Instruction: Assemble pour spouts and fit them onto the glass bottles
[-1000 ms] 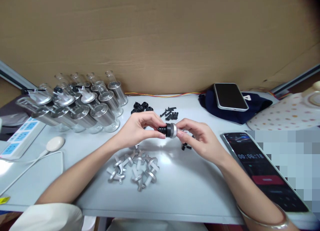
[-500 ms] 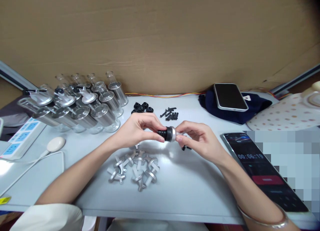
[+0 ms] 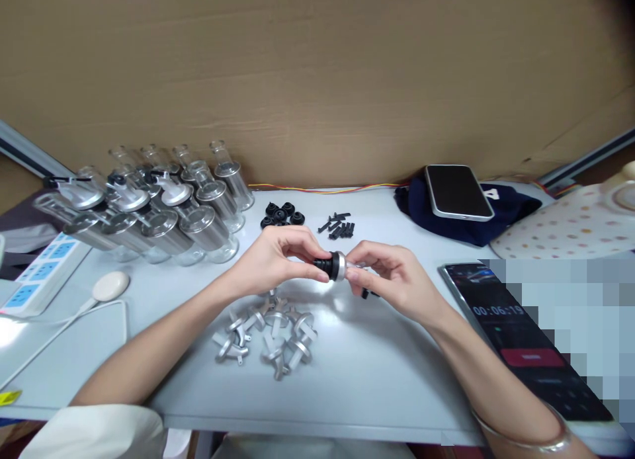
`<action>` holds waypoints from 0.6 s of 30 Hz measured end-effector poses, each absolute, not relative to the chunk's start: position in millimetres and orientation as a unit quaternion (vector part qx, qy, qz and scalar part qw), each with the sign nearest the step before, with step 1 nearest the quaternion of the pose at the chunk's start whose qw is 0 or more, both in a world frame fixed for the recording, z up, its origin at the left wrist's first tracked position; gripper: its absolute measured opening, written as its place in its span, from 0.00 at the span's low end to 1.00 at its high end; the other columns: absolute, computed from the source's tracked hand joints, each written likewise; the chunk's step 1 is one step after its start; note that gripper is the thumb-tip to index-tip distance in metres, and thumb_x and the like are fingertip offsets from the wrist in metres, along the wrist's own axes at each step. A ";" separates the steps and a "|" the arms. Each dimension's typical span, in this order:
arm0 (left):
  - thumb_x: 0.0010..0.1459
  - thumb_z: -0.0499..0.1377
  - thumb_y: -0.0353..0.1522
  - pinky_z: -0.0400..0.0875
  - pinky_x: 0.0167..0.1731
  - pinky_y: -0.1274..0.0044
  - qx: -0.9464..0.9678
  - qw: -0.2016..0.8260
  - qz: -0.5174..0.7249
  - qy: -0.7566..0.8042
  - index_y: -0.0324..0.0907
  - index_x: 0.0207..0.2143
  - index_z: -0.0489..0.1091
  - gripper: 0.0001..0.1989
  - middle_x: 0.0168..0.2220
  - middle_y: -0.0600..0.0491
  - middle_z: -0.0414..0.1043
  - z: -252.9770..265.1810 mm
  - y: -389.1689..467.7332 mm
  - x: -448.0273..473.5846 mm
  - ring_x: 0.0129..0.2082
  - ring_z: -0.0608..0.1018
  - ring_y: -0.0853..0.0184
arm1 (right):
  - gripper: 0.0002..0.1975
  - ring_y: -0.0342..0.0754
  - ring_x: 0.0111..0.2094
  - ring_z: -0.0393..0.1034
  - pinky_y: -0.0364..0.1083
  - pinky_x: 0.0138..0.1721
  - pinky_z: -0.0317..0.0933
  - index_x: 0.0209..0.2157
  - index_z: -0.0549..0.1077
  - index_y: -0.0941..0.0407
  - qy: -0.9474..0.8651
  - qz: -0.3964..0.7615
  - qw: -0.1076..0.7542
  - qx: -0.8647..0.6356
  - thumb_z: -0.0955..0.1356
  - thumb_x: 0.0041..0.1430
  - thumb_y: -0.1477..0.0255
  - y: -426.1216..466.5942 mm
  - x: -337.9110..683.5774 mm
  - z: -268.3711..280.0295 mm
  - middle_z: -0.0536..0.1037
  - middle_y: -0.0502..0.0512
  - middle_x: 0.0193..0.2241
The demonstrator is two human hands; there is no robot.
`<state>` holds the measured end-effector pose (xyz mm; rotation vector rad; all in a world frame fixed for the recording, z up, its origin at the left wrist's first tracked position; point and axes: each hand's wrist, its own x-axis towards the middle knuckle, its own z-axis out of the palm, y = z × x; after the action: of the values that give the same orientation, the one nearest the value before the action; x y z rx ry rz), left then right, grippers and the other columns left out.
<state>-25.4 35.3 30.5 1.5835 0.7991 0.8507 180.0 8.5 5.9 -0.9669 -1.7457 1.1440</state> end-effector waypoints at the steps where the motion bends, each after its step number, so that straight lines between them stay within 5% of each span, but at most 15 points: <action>1: 0.38 0.70 0.23 0.72 0.30 0.78 0.669 0.556 0.358 0.339 0.39 0.24 0.78 0.08 0.27 0.54 0.74 30.7 35.3 -25.1 0.28 0.75 0.70 | 0.15 0.42 0.20 0.64 0.43 0.24 0.57 0.25 0.72 0.56 -0.692 0.457 0.409 -0.382 0.70 0.56 0.59 8.5 180.0 5.7 0.72 0.48 0.17; 7: 0.40 0.69 0.26 0.72 0.31 0.77 0.670 0.539 0.357 0.365 0.38 0.26 0.77 0.07 0.27 0.54 0.74 30.1 34.4 -24.7 0.28 0.75 0.70 | 0.13 0.43 0.22 0.64 0.44 0.26 0.58 0.27 0.72 0.55 -0.682 0.465 0.400 -0.397 0.69 0.58 0.61 8.0 177.5 2.1 0.71 0.48 0.18; 12: 0.45 0.68 0.29 0.69 0.31 0.77 0.698 0.455 0.367 0.412 0.38 0.30 0.75 0.08 0.29 0.54 0.73 27.5 35.1 -23.7 0.28 0.73 0.71 | 0.07 0.46 0.31 0.64 0.44 0.28 0.57 0.34 0.77 0.54 -0.684 0.319 0.449 -0.478 0.69 0.57 0.66 9.9 173.6 -2.3 0.69 0.53 0.30; 18: 0.48 0.68 0.32 0.63 0.27 0.79 0.755 0.388 0.310 0.427 0.39 0.28 0.71 0.09 0.26 0.57 0.71 20.8 30.0 -18.1 0.27 0.71 0.71 | 0.13 0.43 0.22 0.59 0.43 0.25 0.55 0.41 0.75 0.56 -0.663 0.389 0.396 -0.502 0.66 0.59 0.64 9.3 174.4 -0.7 0.66 0.47 0.20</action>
<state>-18.1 30.0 20.8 1.9214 1.0869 0.7878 174.4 9.3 -0.7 -1.2730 -1.6808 0.9869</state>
